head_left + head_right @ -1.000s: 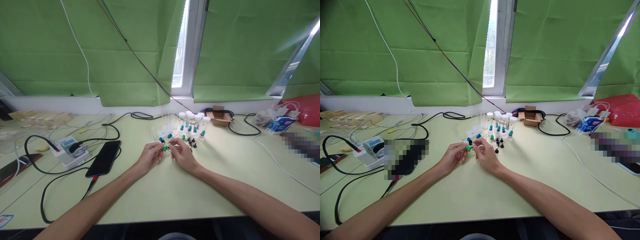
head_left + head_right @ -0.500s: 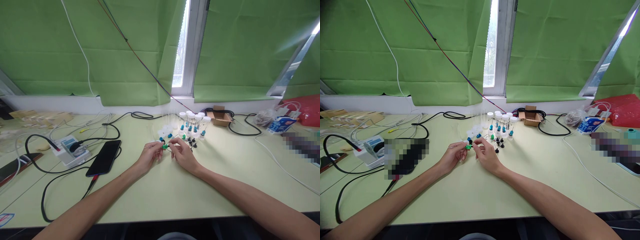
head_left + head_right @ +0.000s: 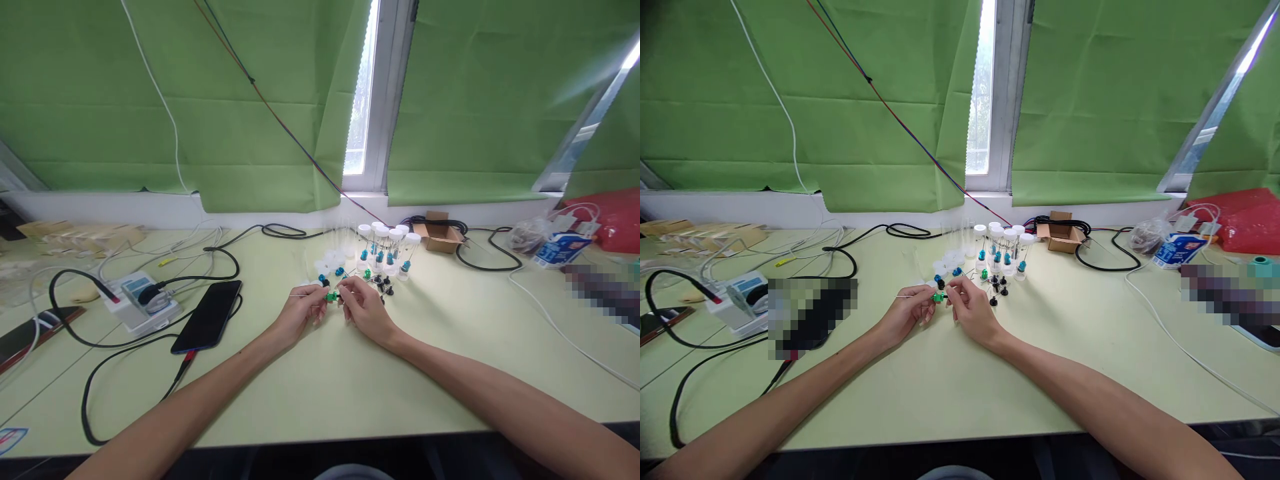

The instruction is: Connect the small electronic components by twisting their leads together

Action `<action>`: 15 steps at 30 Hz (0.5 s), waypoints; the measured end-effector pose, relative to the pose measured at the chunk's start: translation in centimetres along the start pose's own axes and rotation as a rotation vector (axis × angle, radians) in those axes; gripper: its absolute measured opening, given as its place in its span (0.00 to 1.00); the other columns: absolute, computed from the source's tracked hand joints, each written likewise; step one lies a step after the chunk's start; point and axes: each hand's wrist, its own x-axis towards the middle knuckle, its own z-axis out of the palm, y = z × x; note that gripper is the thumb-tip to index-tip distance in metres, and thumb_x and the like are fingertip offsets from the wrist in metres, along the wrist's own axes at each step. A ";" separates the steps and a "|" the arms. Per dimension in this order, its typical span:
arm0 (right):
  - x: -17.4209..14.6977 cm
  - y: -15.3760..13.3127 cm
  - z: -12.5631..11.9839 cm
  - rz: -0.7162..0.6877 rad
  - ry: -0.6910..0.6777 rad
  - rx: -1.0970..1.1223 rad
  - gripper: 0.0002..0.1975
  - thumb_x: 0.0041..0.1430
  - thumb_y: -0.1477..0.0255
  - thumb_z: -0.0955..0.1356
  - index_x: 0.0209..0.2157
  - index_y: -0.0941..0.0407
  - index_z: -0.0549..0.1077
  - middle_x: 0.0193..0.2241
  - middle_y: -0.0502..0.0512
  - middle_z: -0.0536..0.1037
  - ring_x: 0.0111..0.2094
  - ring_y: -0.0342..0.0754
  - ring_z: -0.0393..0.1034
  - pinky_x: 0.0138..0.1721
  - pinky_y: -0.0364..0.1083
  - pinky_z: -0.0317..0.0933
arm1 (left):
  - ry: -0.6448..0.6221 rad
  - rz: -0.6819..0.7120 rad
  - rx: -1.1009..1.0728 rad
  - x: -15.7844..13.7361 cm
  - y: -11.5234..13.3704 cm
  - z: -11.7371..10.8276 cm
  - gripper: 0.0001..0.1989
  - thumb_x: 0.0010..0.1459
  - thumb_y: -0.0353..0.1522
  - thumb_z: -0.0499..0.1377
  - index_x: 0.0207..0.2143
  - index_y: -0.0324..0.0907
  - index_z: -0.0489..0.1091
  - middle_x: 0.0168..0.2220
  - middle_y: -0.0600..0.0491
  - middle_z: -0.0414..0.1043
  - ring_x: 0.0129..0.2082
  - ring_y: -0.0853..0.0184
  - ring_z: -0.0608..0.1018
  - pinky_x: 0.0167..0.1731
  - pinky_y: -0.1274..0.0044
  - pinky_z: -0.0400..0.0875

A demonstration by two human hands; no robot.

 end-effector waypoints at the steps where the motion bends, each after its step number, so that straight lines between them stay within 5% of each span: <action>1: 0.0 0.0 0.0 -0.001 0.002 -0.010 0.12 0.66 0.60 0.62 0.37 0.55 0.67 0.24 0.47 0.69 0.17 0.39 0.62 0.19 0.40 0.58 | -0.005 0.002 0.005 0.0 0.0 0.0 0.13 0.54 0.38 0.63 0.25 0.37 0.73 0.19 0.55 0.66 0.19 0.73 0.67 0.18 0.80 0.61; 6: -0.1 -0.1 0.0 0.013 0.001 -0.037 0.15 0.67 0.58 0.60 0.34 0.55 0.68 0.23 0.47 0.69 0.17 0.39 0.61 0.19 0.40 0.58 | 0.000 0.000 0.002 0.0 0.1 0.2 0.13 0.55 0.38 0.63 0.25 0.37 0.73 0.19 0.55 0.66 0.19 0.74 0.67 0.18 0.81 0.61; 15: -0.1 -0.3 -0.1 -0.031 -0.006 -0.050 0.12 0.63 0.62 0.64 0.42 0.55 0.68 0.38 0.54 0.71 0.23 0.39 0.66 0.22 0.41 0.63 | 0.048 0.005 -0.031 0.3 -0.1 0.0 0.13 0.54 0.38 0.64 0.25 0.36 0.72 0.18 0.55 0.65 0.17 0.74 0.66 0.16 0.81 0.59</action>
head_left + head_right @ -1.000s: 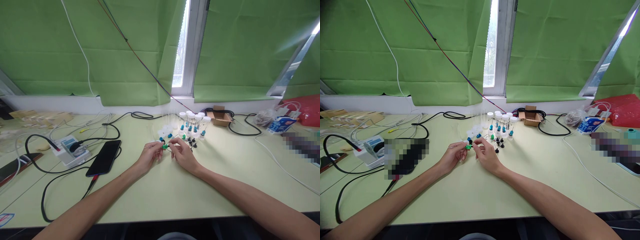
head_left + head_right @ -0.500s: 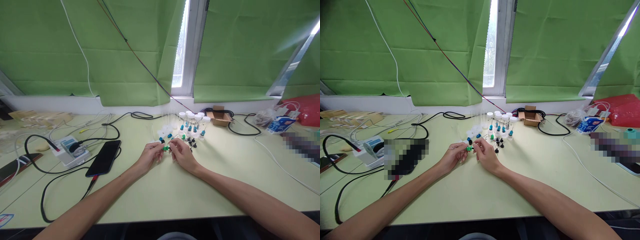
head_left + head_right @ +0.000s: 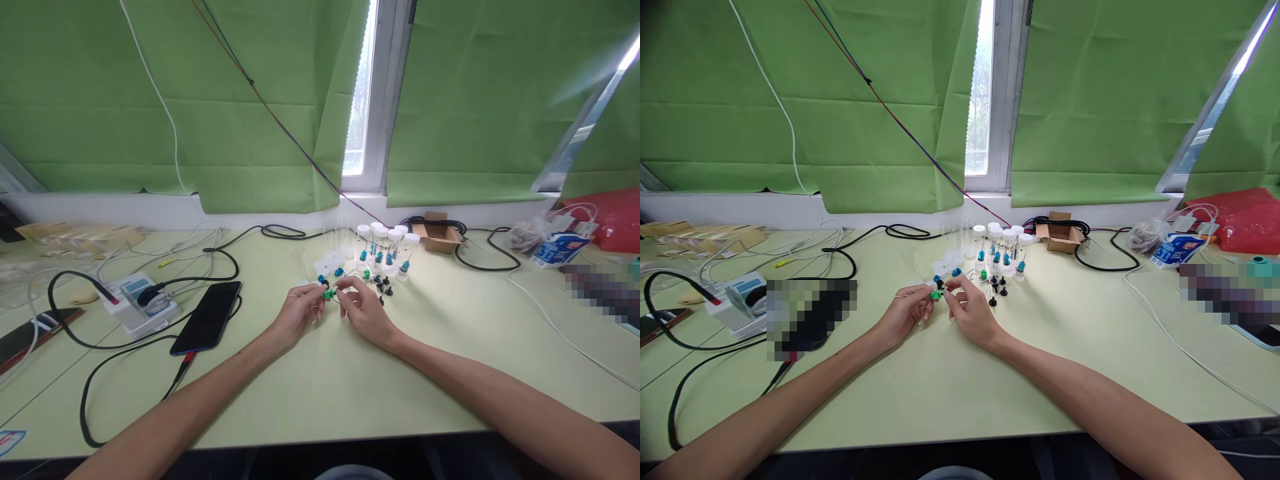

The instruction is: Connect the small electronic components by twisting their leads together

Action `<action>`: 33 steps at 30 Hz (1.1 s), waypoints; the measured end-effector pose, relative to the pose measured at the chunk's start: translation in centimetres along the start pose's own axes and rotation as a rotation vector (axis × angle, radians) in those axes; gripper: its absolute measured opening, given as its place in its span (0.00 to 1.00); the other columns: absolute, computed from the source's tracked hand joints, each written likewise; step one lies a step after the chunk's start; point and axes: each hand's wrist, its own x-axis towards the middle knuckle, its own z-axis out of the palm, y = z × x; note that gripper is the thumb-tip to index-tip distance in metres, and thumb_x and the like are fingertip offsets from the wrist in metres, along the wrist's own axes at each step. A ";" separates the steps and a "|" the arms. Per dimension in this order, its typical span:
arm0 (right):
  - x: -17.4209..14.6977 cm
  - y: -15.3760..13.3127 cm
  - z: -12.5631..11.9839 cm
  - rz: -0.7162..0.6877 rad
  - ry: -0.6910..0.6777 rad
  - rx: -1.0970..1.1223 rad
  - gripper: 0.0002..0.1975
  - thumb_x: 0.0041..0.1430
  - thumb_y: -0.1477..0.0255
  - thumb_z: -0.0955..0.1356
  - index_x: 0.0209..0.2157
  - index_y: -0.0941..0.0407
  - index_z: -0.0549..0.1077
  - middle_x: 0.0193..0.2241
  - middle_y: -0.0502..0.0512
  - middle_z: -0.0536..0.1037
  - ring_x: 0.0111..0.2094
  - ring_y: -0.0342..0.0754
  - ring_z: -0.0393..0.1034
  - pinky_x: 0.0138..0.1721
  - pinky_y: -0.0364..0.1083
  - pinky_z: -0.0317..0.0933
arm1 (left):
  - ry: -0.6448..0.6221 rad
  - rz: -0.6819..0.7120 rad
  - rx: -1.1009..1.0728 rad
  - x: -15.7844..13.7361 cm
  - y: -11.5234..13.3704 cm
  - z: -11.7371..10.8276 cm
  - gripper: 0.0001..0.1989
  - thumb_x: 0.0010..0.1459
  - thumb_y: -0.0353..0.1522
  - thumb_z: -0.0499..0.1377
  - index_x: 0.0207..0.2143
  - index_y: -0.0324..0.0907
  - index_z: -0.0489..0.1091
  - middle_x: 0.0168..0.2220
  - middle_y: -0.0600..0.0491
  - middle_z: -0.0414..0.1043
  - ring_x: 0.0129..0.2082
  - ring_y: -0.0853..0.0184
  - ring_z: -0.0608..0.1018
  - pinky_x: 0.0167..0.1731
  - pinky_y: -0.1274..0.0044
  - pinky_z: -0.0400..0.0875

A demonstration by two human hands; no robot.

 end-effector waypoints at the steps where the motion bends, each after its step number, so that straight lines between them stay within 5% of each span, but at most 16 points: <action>1: 0.0 0.1 0.0 -0.002 -0.001 0.000 0.12 0.63 0.62 0.64 0.42 0.55 0.68 0.38 0.54 0.71 0.22 0.39 0.66 0.21 0.41 0.62 | -0.004 0.002 -0.002 0.0 0.0 0.0 0.13 0.54 0.38 0.64 0.25 0.36 0.73 0.18 0.55 0.65 0.17 0.74 0.66 0.16 0.81 0.59; 14: 0.1 0.4 0.2 0.033 0.011 0.031 0.14 0.66 0.59 0.61 0.35 0.55 0.68 0.23 0.47 0.69 0.17 0.39 0.61 0.19 0.41 0.58 | -0.055 -0.005 0.037 -0.3 0.1 0.1 0.14 0.55 0.39 0.63 0.24 0.37 0.72 0.19 0.55 0.66 0.19 0.74 0.66 0.18 0.81 0.61; 23: 0.0 -0.3 0.0 0.013 0.000 0.001 0.12 0.63 0.61 0.64 0.40 0.55 0.68 0.39 0.54 0.71 0.24 0.40 0.66 0.23 0.41 0.63 | 0.016 0.001 -0.006 -0.3 0.3 0.3 0.13 0.53 0.38 0.64 0.24 0.37 0.73 0.18 0.55 0.65 0.18 0.74 0.66 0.16 0.81 0.59; 33: 0.1 0.3 0.1 0.020 -0.006 0.060 0.11 0.64 0.62 0.64 0.39 0.55 0.68 0.33 0.51 0.70 0.20 0.39 0.64 0.18 0.40 0.59 | -0.023 0.006 0.033 -0.3 0.3 0.3 0.14 0.54 0.39 0.63 0.25 0.37 0.73 0.19 0.55 0.66 0.19 0.73 0.67 0.17 0.81 0.60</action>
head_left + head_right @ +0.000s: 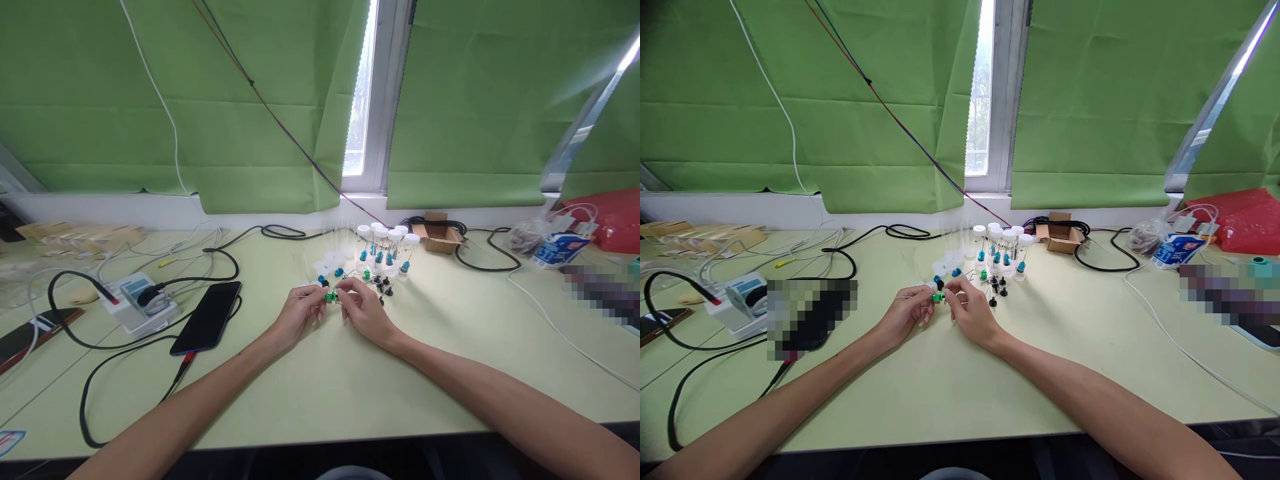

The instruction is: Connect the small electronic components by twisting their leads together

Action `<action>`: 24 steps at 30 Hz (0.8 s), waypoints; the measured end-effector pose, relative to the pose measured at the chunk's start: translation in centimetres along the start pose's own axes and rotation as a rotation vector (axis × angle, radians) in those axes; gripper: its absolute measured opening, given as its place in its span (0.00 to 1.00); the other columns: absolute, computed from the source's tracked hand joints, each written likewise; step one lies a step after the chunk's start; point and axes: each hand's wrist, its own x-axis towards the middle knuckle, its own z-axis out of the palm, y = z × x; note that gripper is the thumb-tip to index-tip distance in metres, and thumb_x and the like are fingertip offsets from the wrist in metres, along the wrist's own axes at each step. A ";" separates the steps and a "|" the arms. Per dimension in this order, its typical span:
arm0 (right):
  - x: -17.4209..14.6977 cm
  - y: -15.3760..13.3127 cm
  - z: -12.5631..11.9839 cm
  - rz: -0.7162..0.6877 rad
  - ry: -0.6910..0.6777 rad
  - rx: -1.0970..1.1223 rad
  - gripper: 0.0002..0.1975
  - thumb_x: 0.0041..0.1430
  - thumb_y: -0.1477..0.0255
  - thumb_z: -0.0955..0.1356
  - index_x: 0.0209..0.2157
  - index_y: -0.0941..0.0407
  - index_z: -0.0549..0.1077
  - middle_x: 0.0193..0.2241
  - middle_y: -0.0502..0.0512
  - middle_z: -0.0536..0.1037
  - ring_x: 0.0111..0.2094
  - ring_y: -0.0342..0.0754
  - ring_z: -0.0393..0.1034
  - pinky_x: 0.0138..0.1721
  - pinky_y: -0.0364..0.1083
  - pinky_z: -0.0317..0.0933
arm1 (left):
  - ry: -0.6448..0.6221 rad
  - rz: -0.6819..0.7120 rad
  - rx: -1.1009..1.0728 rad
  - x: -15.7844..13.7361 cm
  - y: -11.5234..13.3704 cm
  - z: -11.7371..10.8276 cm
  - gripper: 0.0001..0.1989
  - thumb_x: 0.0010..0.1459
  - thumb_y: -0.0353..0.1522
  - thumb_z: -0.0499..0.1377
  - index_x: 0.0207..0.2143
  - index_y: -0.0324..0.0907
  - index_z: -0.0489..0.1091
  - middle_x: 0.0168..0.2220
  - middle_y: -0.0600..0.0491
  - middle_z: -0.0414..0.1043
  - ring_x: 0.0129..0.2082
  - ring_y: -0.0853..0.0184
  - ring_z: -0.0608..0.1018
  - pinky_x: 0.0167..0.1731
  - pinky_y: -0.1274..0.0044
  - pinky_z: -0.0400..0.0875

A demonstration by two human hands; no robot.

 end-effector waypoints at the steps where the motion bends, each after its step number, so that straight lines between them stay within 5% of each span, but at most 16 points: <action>1: 0.0 0.0 0.0 0.005 -0.002 0.004 0.11 0.64 0.61 0.64 0.39 0.55 0.68 0.31 0.50 0.70 0.20 0.39 0.64 0.18 0.40 0.58 | -0.005 0.000 0.004 0.0 0.0 0.0 0.14 0.54 0.40 0.63 0.25 0.38 0.73 0.19 0.55 0.66 0.19 0.73 0.67 0.18 0.80 0.60; 7: 0.0 -0.1 0.0 0.025 -0.002 -0.027 0.16 0.66 0.57 0.61 0.34 0.55 0.67 0.25 0.48 0.69 0.17 0.40 0.62 0.18 0.41 0.58 | -0.012 -0.008 0.008 -0.1 -0.1 0.0 0.14 0.53 0.40 0.64 0.25 0.38 0.73 0.19 0.55 0.66 0.19 0.73 0.66 0.18 0.80 0.60; 13: -0.1 -0.7 -0.1 0.001 -0.004 -0.054 0.12 0.64 0.61 0.64 0.39 0.55 0.68 0.36 0.52 0.71 0.22 0.39 0.65 0.22 0.41 0.61 | 0.045 0.002 -0.002 0.1 0.0 0.0 0.14 0.53 0.39 0.64 0.24 0.37 0.72 0.17 0.55 0.65 0.17 0.74 0.66 0.16 0.81 0.58; 24: 0.0 -0.2 -0.1 0.004 -0.003 -0.016 0.12 0.63 0.60 0.64 0.40 0.55 0.68 0.35 0.52 0.70 0.21 0.39 0.65 0.19 0.41 0.60 | 0.019 -0.001 -0.006 0.1 -0.1 0.0 0.14 0.53 0.40 0.64 0.24 0.37 0.73 0.17 0.55 0.66 0.17 0.74 0.66 0.17 0.81 0.59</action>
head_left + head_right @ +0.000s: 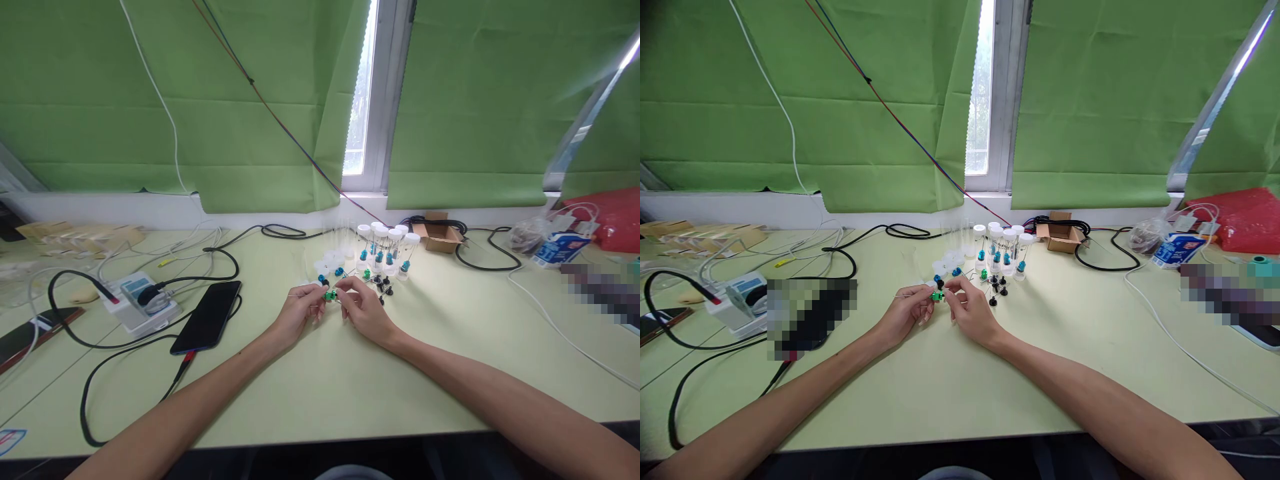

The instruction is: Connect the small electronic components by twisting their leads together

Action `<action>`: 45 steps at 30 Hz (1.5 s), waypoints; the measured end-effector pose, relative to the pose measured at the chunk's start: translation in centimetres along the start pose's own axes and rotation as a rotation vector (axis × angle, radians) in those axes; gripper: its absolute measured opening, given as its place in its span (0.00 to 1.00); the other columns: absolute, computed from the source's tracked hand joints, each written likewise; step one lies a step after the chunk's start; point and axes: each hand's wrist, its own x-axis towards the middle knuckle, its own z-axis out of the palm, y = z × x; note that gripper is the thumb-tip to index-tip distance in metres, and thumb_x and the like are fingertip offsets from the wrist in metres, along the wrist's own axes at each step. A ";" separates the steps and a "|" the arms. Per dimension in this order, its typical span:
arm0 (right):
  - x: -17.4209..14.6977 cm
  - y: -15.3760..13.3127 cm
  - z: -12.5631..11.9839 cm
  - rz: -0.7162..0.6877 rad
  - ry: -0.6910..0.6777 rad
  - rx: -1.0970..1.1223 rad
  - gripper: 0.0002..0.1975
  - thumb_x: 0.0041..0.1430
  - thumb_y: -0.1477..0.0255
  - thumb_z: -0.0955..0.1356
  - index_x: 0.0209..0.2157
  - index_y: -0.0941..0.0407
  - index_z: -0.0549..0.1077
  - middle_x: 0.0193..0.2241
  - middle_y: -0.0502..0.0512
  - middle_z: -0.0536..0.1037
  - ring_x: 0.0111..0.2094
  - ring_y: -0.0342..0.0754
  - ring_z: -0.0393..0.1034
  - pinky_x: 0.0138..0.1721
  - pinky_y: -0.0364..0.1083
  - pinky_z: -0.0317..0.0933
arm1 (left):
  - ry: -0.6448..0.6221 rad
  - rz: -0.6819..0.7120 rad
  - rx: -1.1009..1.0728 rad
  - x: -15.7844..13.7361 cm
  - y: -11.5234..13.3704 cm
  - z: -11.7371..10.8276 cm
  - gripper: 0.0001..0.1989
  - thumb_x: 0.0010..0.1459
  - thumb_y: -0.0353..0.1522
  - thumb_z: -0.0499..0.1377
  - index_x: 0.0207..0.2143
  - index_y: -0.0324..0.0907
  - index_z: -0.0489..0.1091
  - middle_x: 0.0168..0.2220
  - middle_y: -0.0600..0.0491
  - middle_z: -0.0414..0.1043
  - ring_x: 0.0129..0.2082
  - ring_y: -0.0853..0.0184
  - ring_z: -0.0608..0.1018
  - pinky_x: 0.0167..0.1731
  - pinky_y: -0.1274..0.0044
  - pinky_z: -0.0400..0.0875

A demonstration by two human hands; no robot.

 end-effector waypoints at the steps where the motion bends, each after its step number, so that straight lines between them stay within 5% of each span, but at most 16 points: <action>1: 0.0 0.1 0.0 0.004 0.001 0.007 0.12 0.63 0.60 0.64 0.40 0.55 0.68 0.33 0.51 0.70 0.20 0.39 0.64 0.19 0.41 0.60 | -0.002 0.001 0.004 0.0 0.0 0.0 0.14 0.53 0.40 0.64 0.24 0.37 0.73 0.18 0.55 0.66 0.17 0.74 0.66 0.17 0.80 0.59; 9: 0.0 0.3 0.1 0.012 -0.011 0.009 0.13 0.66 0.59 0.61 0.36 0.55 0.68 0.25 0.48 0.69 0.17 0.39 0.61 0.18 0.41 0.58 | -0.010 0.008 0.017 -0.1 -0.1 0.0 0.14 0.52 0.40 0.64 0.25 0.37 0.74 0.19 0.54 0.68 0.19 0.73 0.67 0.17 0.80 0.60; 19: -0.2 -0.2 -0.1 -0.014 -0.010 -0.047 0.12 0.62 0.62 0.65 0.41 0.54 0.68 0.40 0.55 0.71 0.23 0.40 0.67 0.23 0.42 0.65 | 0.034 0.001 0.011 -0.1 0.2 0.2 0.15 0.53 0.40 0.64 0.24 0.37 0.72 0.17 0.55 0.66 0.17 0.73 0.66 0.16 0.80 0.59; 34: 0.0 0.2 0.1 0.010 -0.008 0.005 0.13 0.65 0.60 0.61 0.35 0.55 0.68 0.26 0.48 0.70 0.17 0.39 0.62 0.19 0.41 0.59 | -0.013 0.000 0.020 -0.1 -0.1 0.0 0.14 0.54 0.40 0.63 0.24 0.38 0.72 0.18 0.55 0.66 0.18 0.73 0.66 0.17 0.80 0.59; 45: -0.1 -0.1 -0.1 -0.012 -0.007 -0.024 0.11 0.63 0.63 0.64 0.41 0.55 0.68 0.38 0.53 0.70 0.22 0.39 0.66 0.22 0.41 0.62 | 0.021 0.010 0.011 0.0 0.0 0.0 0.14 0.55 0.39 0.63 0.24 0.37 0.71 0.17 0.55 0.65 0.17 0.74 0.66 0.16 0.81 0.59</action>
